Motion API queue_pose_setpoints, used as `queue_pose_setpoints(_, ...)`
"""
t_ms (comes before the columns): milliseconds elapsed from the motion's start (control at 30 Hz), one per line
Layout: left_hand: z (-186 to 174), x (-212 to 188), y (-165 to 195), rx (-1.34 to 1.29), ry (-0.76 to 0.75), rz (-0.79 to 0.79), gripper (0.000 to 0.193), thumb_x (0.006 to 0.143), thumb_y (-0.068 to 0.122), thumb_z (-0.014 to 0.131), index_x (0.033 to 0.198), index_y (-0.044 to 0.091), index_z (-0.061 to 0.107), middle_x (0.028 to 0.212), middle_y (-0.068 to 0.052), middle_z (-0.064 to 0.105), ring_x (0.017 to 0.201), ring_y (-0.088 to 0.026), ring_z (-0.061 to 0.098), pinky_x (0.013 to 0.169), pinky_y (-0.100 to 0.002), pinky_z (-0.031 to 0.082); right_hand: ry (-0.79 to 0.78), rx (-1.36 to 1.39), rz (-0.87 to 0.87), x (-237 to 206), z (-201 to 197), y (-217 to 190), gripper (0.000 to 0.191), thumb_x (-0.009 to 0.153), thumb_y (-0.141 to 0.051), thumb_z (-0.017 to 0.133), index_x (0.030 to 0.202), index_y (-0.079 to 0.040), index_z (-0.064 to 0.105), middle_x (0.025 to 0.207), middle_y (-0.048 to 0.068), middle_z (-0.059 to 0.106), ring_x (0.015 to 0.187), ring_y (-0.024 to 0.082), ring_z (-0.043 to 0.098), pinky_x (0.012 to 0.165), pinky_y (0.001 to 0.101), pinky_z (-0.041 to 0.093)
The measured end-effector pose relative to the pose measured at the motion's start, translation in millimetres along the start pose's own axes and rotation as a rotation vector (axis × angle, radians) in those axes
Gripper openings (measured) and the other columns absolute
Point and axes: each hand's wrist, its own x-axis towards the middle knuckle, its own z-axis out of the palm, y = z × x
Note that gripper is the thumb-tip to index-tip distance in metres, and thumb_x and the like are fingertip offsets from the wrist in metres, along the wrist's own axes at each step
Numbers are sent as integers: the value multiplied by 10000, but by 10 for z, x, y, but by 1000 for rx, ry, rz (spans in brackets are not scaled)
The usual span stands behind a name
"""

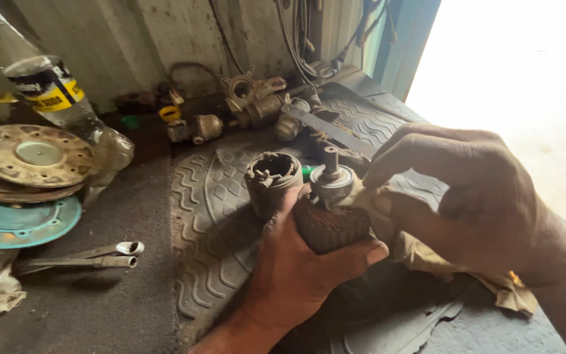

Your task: The person wipes a cylindrical motor rotor with a cloth, rotating it to clean the grooves and shaft. They then use a flat metal tool to scrape the shaft area before wiping it again with the cloth.

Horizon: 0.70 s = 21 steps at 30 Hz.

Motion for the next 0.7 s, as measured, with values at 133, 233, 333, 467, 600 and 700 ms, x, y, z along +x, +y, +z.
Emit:
queue_pose_setpoints(133,8,-4,16,37,-22,85,502,732,273,869,1124,33,667,984,15,752,895,-65,686,870,-243,565,-53,-17,-28,9,-6,12,134,833,-26,752,949,-93,739,876,14,741,797,132,708,656,250,580)
queue_pose_setpoints(233,18,-22,33,36,-20,31,638,720,317,890,1219,37,608,954,-4,745,855,-68,689,799,-253,603,12,-53,-67,-19,2,-49,156,796,-23,753,935,-90,728,872,24,736,779,146,698,644,261,565)
queue_pose_setpoints(333,40,-25,42,106,43,-59,690,654,349,905,1192,54,589,929,-4,760,828,-66,703,733,-264,615,81,-152,-194,-26,30,-103,160,791,-31,760,929,-72,688,845,43,710,767,180,723,663,294,551)
queue_pose_setpoints(467,53,-7,46,154,35,-22,700,677,367,897,1211,45,578,893,-9,765,809,-65,710,740,-259,615,89,-191,-211,0,87,-143,148,803,-41,777,913,-94,693,854,49,690,786,194,714,683,319,548)
queue_pose_setpoints(600,43,-14,44,105,35,-18,641,698,346,888,1183,29,615,924,-25,777,822,-75,721,733,-269,627,12,-144,-220,22,44,-140,209,791,2,711,976,-96,712,925,70,688,851,218,709,708,343,555)
queue_pose_setpoints(700,36,-6,29,98,63,-25,657,687,335,889,1189,34,591,929,-32,794,832,-85,747,744,-270,633,0,-143,-271,34,37,-111,262,786,15,682,1027,-80,722,967,97,684,882,238,700,753,383,552)
